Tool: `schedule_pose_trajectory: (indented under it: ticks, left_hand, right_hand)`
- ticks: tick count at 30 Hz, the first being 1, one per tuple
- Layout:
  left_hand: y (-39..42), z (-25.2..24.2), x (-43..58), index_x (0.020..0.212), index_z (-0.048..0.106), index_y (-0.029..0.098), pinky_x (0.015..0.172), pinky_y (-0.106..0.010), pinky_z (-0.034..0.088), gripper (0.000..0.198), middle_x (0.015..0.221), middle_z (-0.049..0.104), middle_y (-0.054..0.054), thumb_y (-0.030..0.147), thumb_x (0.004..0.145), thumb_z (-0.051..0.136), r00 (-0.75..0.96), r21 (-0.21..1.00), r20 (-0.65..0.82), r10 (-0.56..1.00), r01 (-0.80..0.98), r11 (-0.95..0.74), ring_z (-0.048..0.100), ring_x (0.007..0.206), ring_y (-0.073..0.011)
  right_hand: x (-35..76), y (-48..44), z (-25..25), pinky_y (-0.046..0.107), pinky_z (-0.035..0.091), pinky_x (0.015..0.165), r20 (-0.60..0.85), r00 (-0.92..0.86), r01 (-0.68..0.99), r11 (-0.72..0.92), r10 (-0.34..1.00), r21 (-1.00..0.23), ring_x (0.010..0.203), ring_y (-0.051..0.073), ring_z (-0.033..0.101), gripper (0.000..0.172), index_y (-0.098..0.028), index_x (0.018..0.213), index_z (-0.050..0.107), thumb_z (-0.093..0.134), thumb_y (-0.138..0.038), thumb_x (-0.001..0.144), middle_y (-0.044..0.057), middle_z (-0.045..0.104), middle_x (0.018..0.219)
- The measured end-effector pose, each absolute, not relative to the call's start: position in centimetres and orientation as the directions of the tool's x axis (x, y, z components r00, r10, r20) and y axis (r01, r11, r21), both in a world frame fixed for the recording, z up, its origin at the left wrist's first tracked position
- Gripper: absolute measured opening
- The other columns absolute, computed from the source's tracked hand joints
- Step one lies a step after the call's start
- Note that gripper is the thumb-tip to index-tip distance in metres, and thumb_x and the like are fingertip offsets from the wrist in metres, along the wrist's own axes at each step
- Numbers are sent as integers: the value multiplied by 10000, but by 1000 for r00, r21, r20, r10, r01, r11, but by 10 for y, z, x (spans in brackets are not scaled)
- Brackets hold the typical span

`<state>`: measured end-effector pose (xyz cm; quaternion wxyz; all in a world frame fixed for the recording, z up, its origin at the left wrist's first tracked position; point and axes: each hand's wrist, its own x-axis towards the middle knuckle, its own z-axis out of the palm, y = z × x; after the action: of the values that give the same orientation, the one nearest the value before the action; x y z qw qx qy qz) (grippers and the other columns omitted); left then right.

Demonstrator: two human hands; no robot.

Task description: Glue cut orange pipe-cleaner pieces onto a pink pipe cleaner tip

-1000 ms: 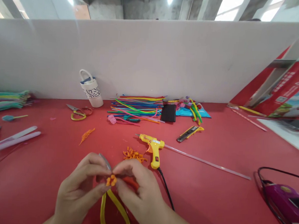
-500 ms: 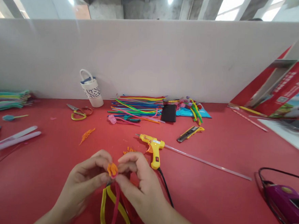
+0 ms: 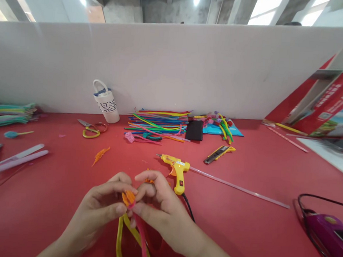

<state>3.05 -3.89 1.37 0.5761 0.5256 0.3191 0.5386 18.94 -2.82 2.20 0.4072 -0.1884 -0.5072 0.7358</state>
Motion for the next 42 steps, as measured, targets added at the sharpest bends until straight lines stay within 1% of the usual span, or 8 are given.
schedule_pose_trajectory:
  ticks: [3,6,9,12,17,22,29,42]
  left_hand:
    - [-40,14,30,836,706,231,555,-262,465,150,759,496,-7,215,687,706,189,950,239,953,-250,-188,533,632,-120]
    - [-44,17,29,854,692,226,580,-247,454,140,758,506,-11,169,730,662,137,936,352,926,-61,-347,519,671,-122]
    - [-47,20,29,929,658,209,596,-231,450,231,789,517,-19,73,748,612,146,810,542,828,172,-561,516,704,-120]
    - [-49,20,28,996,622,186,627,-236,463,302,816,522,-26,27,740,597,212,699,638,740,243,-672,522,736,-125]
    - [-49,21,26,1070,601,180,643,-241,473,333,840,516,-31,68,757,601,240,698,635,734,229,-678,518,752,-127]
    - [-50,24,28,1082,613,175,612,-220,473,343,806,522,-26,30,775,561,269,658,660,702,244,-712,531,715,-111]
    - [-49,23,30,1020,636,167,584,-215,464,293,772,527,-23,32,768,570,255,675,642,723,260,-691,525,681,-106]
    - [-52,19,33,1023,623,194,616,-220,465,316,780,526,-13,30,756,585,223,673,639,736,300,-676,522,706,-107]
  right_hand:
    - [191,-27,20,241,431,669,118,-589,-400,-162,799,-902,675,80,552,272,-257,1039,429,582,-190,825,-56,548,768]
    - [192,-25,17,229,410,676,106,-575,-380,-150,811,-913,724,90,522,271,-239,976,479,650,-208,769,-41,544,795]
    - [192,-23,14,239,397,685,111,-550,-276,-55,828,-960,732,108,502,146,-191,805,554,676,-236,738,-15,552,777]
    - [192,-22,12,252,394,690,134,-532,-206,26,836,-978,725,121,510,91,-182,754,604,653,-258,758,-1,573,752]
    - [192,-21,9,257,403,696,181,-533,-269,38,827,-962,740,126,516,84,-199,756,630,669,-274,748,2,572,770]
    - [193,-20,6,259,411,709,195,-560,-287,33,805,-958,758,127,531,56,-211,783,652,665,-256,753,3,578,790]
    - [193,-17,9,254,409,700,234,-546,-228,127,804,-965,742,127,531,62,-213,775,660,653,-273,762,-1,576,764]
    - [192,-18,8,248,420,703,284,-509,-177,224,813,-958,744,128,537,26,-211,779,646,628,-230,780,1,578,776]
